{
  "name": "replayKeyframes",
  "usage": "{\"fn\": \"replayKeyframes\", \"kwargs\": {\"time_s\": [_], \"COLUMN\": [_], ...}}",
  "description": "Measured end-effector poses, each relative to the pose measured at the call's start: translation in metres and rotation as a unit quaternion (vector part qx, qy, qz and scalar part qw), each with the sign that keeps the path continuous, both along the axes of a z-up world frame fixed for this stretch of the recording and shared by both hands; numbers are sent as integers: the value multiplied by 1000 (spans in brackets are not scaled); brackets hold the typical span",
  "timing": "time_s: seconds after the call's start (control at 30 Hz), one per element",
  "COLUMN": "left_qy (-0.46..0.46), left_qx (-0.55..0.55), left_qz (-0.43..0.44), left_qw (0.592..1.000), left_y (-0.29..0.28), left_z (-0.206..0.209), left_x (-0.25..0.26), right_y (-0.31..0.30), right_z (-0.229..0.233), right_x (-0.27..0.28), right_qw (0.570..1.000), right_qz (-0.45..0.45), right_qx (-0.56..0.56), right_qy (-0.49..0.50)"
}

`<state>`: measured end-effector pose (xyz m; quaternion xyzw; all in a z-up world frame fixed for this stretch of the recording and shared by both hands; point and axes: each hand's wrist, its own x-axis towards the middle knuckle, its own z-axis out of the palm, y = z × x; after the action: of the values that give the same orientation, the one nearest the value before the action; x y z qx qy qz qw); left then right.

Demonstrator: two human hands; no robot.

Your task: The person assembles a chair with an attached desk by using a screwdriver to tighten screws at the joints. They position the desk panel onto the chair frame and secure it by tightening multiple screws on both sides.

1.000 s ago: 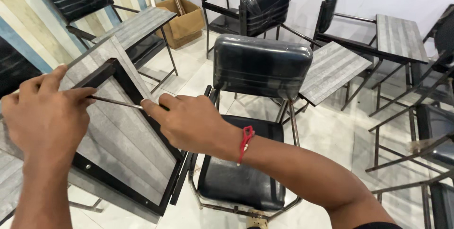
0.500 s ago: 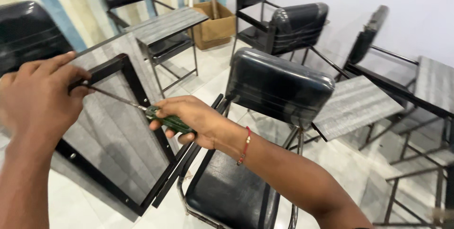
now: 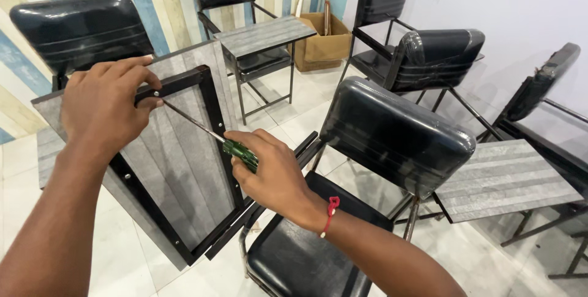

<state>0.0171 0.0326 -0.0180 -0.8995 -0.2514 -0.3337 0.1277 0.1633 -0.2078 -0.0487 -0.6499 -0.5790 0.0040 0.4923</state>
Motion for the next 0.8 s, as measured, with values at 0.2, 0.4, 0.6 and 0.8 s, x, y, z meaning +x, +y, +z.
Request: {"fn": "replayKeyframes", "kwargs": {"time_s": [0.2,0.4,0.6,0.8], "left_qy": [-19,-25,-13,-11], "left_qx": [8,9,31,38], "left_qz": [-17,-32,-18,-8], "left_qw": [1000,999,999,999], "left_y": [0,2,4,9], "left_z": [0,-1,-5,-11], "left_x": [-1,0,-1,-1], "right_y": [-8,-4,-7,-7], "right_z": [5,7,12,17], "right_x": [-9,-16,-20,-19], "right_qw": [1000,999,998,997], "right_qz": [-8,-26,-24,-20], "right_qx": [-4,-17,-20,-39], "right_qy": [-2,-25,-47,-58]}}
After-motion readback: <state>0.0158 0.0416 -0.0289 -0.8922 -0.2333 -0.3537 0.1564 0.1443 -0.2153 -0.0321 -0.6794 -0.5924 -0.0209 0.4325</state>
